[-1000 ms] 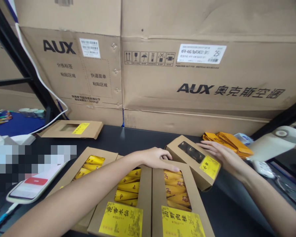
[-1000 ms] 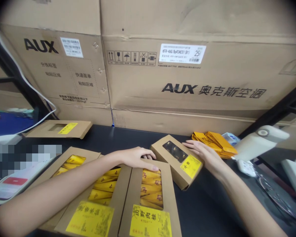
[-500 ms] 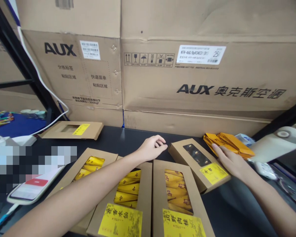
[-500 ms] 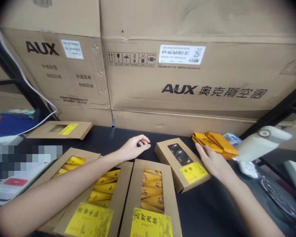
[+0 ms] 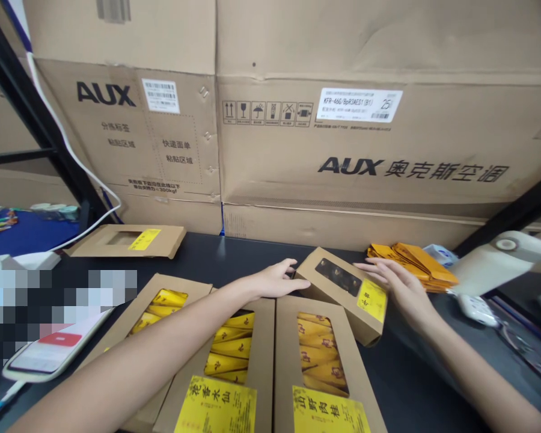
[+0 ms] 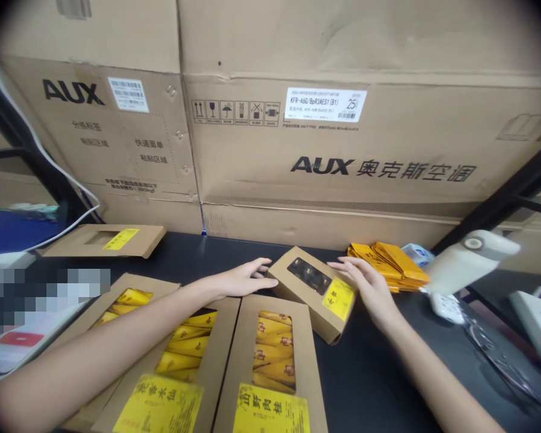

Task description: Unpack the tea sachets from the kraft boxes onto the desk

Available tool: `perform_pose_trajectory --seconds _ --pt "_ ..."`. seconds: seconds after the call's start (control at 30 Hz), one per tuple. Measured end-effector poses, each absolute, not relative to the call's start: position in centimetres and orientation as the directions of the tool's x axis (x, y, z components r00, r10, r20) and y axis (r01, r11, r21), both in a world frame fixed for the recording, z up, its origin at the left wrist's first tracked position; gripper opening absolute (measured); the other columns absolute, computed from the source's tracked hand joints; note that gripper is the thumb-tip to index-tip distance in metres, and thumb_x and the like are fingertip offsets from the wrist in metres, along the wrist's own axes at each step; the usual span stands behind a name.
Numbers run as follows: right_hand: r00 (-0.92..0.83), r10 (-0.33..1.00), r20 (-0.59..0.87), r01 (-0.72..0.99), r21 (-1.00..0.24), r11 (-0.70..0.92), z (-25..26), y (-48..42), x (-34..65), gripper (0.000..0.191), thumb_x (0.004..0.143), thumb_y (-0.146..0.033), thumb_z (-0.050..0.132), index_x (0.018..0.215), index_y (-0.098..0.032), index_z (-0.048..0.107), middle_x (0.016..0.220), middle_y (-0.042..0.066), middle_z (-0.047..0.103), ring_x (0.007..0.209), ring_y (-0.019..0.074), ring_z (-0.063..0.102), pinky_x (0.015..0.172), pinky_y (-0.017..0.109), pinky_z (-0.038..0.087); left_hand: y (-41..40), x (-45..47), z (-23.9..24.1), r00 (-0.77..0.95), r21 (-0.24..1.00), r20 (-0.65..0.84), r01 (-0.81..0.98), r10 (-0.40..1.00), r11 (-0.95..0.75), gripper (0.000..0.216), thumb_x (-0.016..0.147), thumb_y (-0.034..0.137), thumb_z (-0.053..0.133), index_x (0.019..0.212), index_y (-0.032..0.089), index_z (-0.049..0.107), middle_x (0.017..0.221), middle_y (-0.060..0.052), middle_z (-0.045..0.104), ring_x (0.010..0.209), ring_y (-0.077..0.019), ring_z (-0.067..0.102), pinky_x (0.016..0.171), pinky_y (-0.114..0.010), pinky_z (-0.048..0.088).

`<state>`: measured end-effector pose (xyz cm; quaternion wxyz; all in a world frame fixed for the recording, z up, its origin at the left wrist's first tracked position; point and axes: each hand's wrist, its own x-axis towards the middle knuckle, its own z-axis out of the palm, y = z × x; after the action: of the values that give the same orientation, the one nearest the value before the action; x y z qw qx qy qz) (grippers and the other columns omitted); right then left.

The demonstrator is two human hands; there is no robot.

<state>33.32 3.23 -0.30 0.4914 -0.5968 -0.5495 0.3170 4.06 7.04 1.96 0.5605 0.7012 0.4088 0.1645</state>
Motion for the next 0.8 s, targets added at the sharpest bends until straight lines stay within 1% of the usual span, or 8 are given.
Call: perform_pose_trajectory --seconds 0.1,0.17,0.23,0.33,0.43,0.53,0.67,0.8 --pt "0.308 0.890 0.337 0.481 -0.862 0.160 -1.1 3.3 32.6 0.040 0.078 -0.060 0.057 0.094 -0.023 0.056 0.103 0.009 0.069 0.101 0.0266 0.064 0.093 0.043 0.049 7.1 4.0 1.9 0.627 0.930 -0.232 0.367 0.744 -0.019 0.084 0.077 0.048 0.064 0.145 0.017 0.026 0.143 -0.018 0.044 0.128 -0.0249 0.048 0.105 -0.036 0.039" --pt "0.356 0.825 0.439 0.641 -0.757 0.126 -0.8 3.0 32.7 0.039 0.080 -0.060 0.054 0.088 -0.023 0.056 0.092 0.007 0.067 0.088 0.0247 0.064 0.083 0.039 0.051 7.1 4.0 1.8 0.629 0.932 -0.233 0.362 0.742 -0.014 0.085 0.077 0.046 0.064 0.145 0.015 0.025 0.143 -0.018 0.045 0.127 -0.0244 0.048 0.105 -0.035 0.039" --pt "0.368 0.798 0.478 0.753 -0.656 0.046 -0.3 2.6 33.2 0.041 0.081 -0.062 0.050 0.074 -0.022 0.053 0.072 0.004 0.062 0.069 0.0215 0.060 0.066 0.035 0.048 7.1 4.0 1.9 0.631 0.933 -0.236 0.359 0.739 -0.009 0.081 0.078 0.044 0.064 0.145 0.015 0.027 0.142 -0.018 0.046 0.126 -0.0239 0.050 0.104 -0.035 0.039" --pt "0.323 0.905 0.276 0.735 -0.675 -0.057 0.1 2.4 34.1 0.053 0.082 -0.067 0.044 0.053 -0.023 0.044 0.046 0.001 0.048 0.046 0.0167 0.047 0.047 0.032 0.037 7.0 4.0 2.1 0.614 0.928 -0.245 0.373 0.750 -0.003 0.075 0.081 0.042 0.061 0.144 0.017 0.029 0.139 -0.016 0.049 0.123 -0.0231 0.052 0.103 -0.034 0.040" --pt "0.292 0.949 0.120 0.614 -0.784 -0.090 0.0 2.7 34.4 0.062 0.082 -0.069 0.042 0.040 -0.023 0.039 0.036 0.002 0.044 0.039 0.0155 0.045 0.046 0.032 0.039 6.8 4.0 2.4 0.575 0.914 -0.264 0.406 0.774 0.011 0.071 0.083 0.041 0.057 0.144 0.018 0.029 0.138 -0.015 0.051 0.121 -0.0233 0.053 0.098 -0.034 0.043" --pt "0.310 0.939 0.151 0.489 -0.872 -0.021 -0.4 3.1 34.1 0.058 0.079 -0.068 0.050 0.044 -0.022 0.049 0.045 0.004 0.054 0.047 0.0171 0.055 0.056 0.033 0.050 6.7 3.9 2.7 0.554 0.907 -0.276 0.421 0.786 0.022 0.066 0.083 0.040 0.056 0.141 0.019 0.032 0.136 -0.014 0.052 0.117 -0.0238 0.056 0.091 -0.032 0.046" --pt "0.333 0.937 0.111 0.363 -0.931 -0.019 -1.1 3.3 33.5 0.046 0.071 -0.066 0.060 0.070 -0.021 0.065 0.079 0.008 0.070 0.076 0.0234 0.067 0.063 0.033 0.057 7.0 3.9 2.5 0.532 0.914 -0.249 0.404 0.810 0.016 0.050 0.085 0.038 0.051 0.131 0.018 0.044 0.128 -0.013 0.058 0.110 -0.0232 0.059 0.088 -0.032 0.047" --pt "0.251 0.968 0.003 0.343 -0.935 -0.087 -1.3 3.1 32.7 0.047 0.070 -0.061 0.065 0.096 -0.022 0.065 0.108 0.008 0.069 0.102 0.0263 0.065 0.074 0.032 0.057 7.3 3.9 2.2 0.497 0.927 -0.253 0.371 0.830 0.061 0.048 0.085 0.037 0.050 0.128 0.016 0.045 0.126 -0.013 0.059 0.113 -0.0231 0.057 0.090 -0.032 0.046"
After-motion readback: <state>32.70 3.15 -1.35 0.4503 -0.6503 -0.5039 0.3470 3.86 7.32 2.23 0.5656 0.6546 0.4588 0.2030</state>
